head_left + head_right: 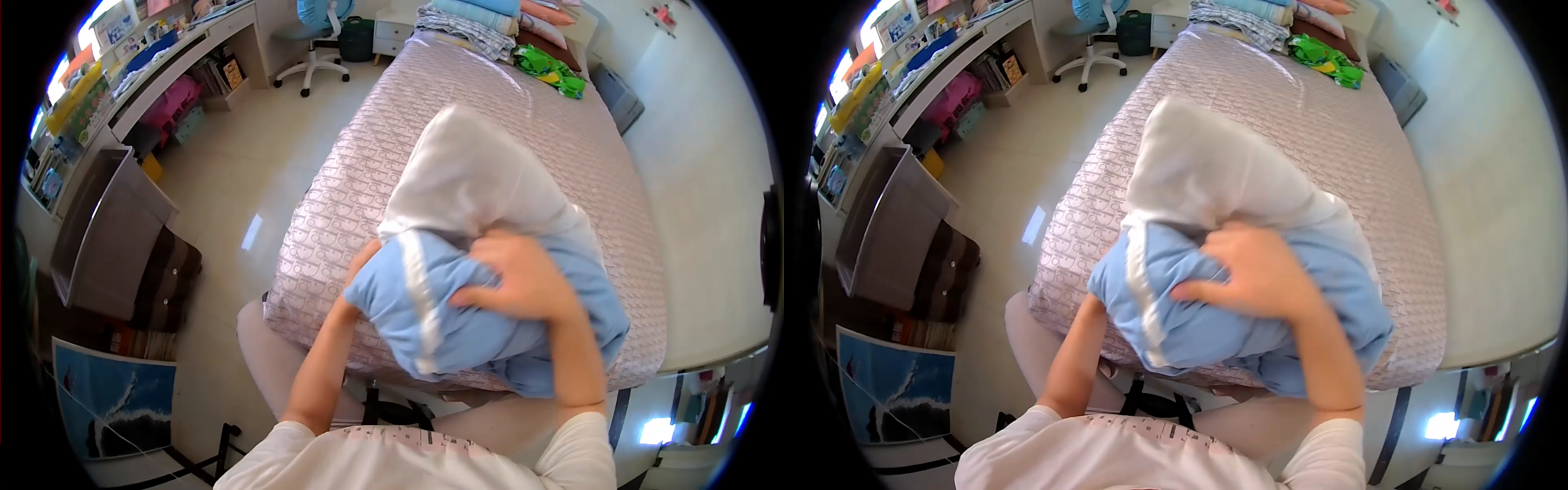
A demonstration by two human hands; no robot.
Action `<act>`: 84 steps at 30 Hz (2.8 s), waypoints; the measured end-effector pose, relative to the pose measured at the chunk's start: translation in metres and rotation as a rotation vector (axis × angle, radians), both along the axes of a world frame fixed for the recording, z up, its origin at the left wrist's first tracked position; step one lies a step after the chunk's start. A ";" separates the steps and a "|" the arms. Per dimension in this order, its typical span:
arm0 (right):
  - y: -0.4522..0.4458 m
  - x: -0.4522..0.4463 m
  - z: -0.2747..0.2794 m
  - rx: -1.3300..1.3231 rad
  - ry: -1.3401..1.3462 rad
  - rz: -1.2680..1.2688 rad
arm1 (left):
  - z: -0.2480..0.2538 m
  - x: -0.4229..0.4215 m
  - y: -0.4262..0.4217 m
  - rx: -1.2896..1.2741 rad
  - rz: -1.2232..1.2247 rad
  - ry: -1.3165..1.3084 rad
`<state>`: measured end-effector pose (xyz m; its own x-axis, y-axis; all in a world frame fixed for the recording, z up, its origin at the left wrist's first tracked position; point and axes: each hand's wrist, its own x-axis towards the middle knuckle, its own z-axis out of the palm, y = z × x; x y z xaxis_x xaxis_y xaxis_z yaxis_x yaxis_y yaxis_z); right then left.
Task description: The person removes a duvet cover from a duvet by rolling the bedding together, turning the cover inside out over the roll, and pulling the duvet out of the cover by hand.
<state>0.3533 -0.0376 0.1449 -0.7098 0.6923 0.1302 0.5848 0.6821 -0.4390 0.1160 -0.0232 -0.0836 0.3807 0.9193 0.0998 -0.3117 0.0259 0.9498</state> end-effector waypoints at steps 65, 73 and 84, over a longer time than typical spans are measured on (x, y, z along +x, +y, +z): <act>-0.125 0.149 -0.178 -0.732 1.344 -0.795 | 0.189 0.221 0.128 0.222 -0.989 0.465; -0.129 0.106 -0.179 0.197 1.429 -1.230 | 0.187 0.255 0.109 0.307 -0.890 0.665; -0.106 0.168 -0.226 -0.087 1.377 -1.248 | 0.169 0.271 0.091 0.703 -0.119 0.662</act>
<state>0.5214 -0.1440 -0.0810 0.7126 0.7004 0.0402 -0.0863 0.1443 -0.9858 0.3871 0.0680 0.0852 0.6441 0.6833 0.3440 0.2587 -0.6177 0.7426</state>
